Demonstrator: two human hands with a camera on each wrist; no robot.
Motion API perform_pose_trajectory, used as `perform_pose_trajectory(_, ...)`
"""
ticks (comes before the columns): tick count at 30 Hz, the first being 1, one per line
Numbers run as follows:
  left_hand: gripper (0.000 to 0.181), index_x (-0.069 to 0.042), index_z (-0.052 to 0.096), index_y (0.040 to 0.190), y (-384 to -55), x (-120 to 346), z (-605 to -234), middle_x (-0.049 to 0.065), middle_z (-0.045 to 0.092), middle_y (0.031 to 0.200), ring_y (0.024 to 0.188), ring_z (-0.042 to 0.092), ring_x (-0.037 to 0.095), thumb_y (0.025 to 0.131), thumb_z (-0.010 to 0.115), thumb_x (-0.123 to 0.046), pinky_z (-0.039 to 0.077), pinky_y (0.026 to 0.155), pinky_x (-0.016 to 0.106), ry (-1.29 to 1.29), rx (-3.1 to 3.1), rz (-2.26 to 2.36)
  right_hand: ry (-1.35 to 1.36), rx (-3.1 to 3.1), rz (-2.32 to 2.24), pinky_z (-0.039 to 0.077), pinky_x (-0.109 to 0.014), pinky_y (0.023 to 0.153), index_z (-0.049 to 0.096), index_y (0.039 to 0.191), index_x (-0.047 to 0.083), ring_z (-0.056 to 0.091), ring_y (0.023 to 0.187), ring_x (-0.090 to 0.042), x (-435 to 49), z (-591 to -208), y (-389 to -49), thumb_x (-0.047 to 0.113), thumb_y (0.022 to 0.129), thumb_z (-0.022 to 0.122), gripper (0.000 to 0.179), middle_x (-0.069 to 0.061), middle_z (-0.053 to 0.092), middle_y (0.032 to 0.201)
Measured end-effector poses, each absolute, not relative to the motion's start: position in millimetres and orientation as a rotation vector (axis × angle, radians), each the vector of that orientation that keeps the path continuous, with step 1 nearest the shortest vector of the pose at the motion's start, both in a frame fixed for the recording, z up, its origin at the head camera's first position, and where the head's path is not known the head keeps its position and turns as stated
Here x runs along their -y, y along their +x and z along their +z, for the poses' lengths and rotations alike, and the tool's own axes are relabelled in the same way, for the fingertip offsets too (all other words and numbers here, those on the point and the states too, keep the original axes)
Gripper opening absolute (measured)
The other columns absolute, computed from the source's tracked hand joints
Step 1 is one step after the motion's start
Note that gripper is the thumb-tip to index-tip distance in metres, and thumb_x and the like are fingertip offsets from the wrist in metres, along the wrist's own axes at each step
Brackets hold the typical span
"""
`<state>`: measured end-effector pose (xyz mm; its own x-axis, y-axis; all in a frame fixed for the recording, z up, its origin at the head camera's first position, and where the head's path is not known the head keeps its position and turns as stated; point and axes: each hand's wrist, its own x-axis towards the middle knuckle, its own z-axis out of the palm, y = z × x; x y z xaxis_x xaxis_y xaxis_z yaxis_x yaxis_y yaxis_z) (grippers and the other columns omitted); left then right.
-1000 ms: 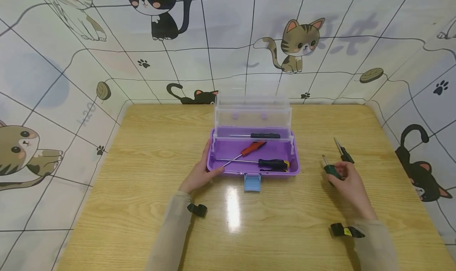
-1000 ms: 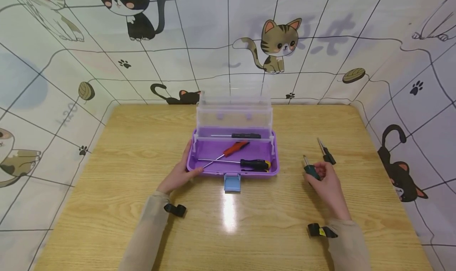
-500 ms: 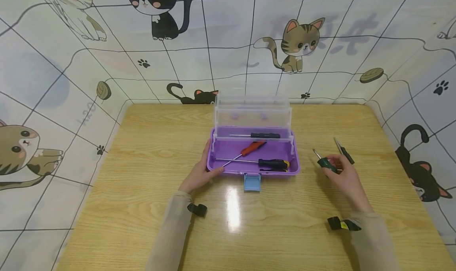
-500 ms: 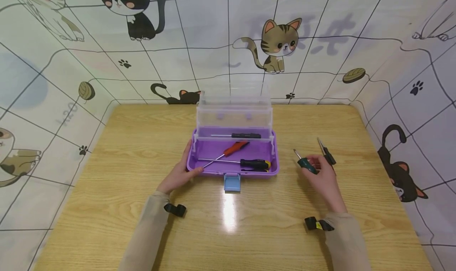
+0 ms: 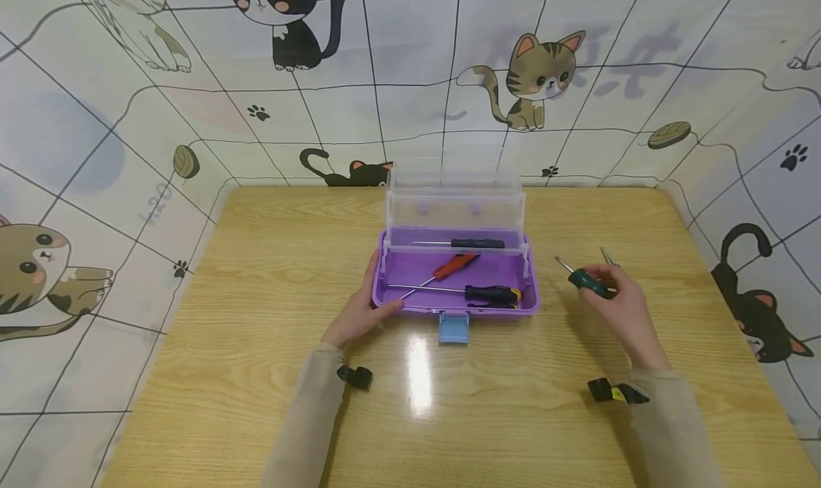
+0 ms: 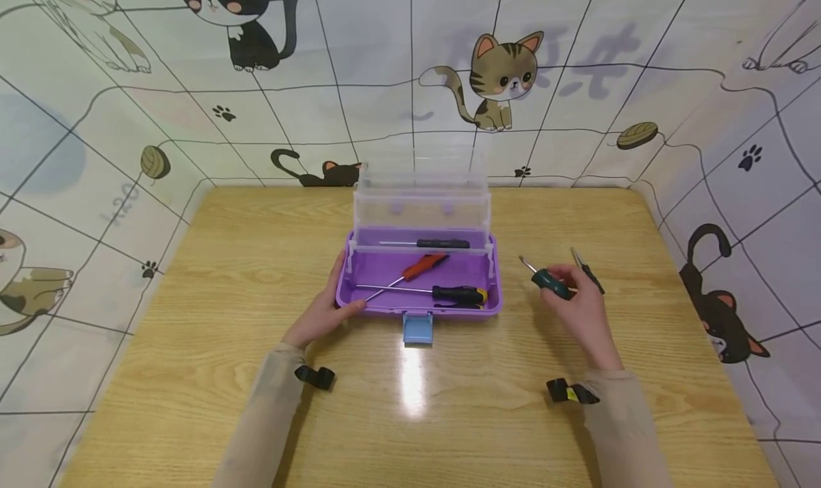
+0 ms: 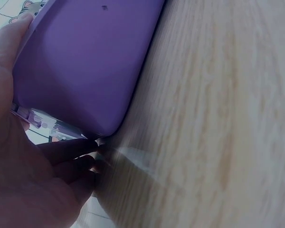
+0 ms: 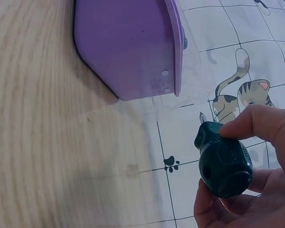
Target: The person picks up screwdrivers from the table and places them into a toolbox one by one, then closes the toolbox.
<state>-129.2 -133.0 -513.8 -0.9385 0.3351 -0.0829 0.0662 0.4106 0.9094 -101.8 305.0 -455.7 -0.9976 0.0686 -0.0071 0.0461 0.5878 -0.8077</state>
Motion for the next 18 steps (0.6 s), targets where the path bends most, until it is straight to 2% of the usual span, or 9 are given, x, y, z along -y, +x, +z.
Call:
perform_pose_trajectory(2,0.106,-0.038,-0.009,0.154,-129,133,-514,0.011,0.016,0.159,0.137,0.03,0.035,0.087,0.073,-0.03,0.022,0.112,0.047,0.342,-2.418,1.532,-0.105,2.776,1.406,0.043,-0.012,0.067,0.051,0.129,-0.003,0.047,0.093,-0.012,-303,-453,-103,0.016,0.094,0.062,0.041,-0.018,0.053,0.116)
perform_pose_trajectory(6,0.106,-0.033,-0.008,0.155,-129,133,-514,0.013,0.016,0.158,0.137,0.031,0.037,0.087,0.074,-0.029,0.022,0.112,0.049,0.342,-2.422,1.532,-0.098,2.764,1.395,0.045,-0.015,0.064,0.054,0.126,0.0,0.05,0.087,-0.015,-297,-446,-107,0.016,0.093,0.062,0.037,-0.016,0.054,0.113)
perform_pose_trajectory(13,0.105,-0.026,-0.007,0.156,-128,132,-513,0.015,0.015,0.158,0.136,0.031,0.04,0.088,0.073,-0.025,0.022,0.111,0.051,0.349,-2.414,1.557,-0.049,2.724,1.407,0.046,-0.017,0.063,0.057,0.124,0.001,0.052,0.089,-0.015,-286,-439,-113,0.013,0.091,0.064,0.035,-0.015,0.056,0.113)
perform_pose_trajectory(18,0.102,-0.018,-0.006,0.156,-120,128,-484,0.021,0.015,0.156,0.135,0.03,0.044,0.09,0.071,-0.019,0.022,0.111,0.053,0.368,-2.398,1.558,-0.027,2.729,1.412,0.046,-0.019,0.063,0.057,0.125,0.003,0.052,0.092,-0.017,-280,-437,-118,0.015,0.092,0.065,0.037,-0.014,0.055,0.115)
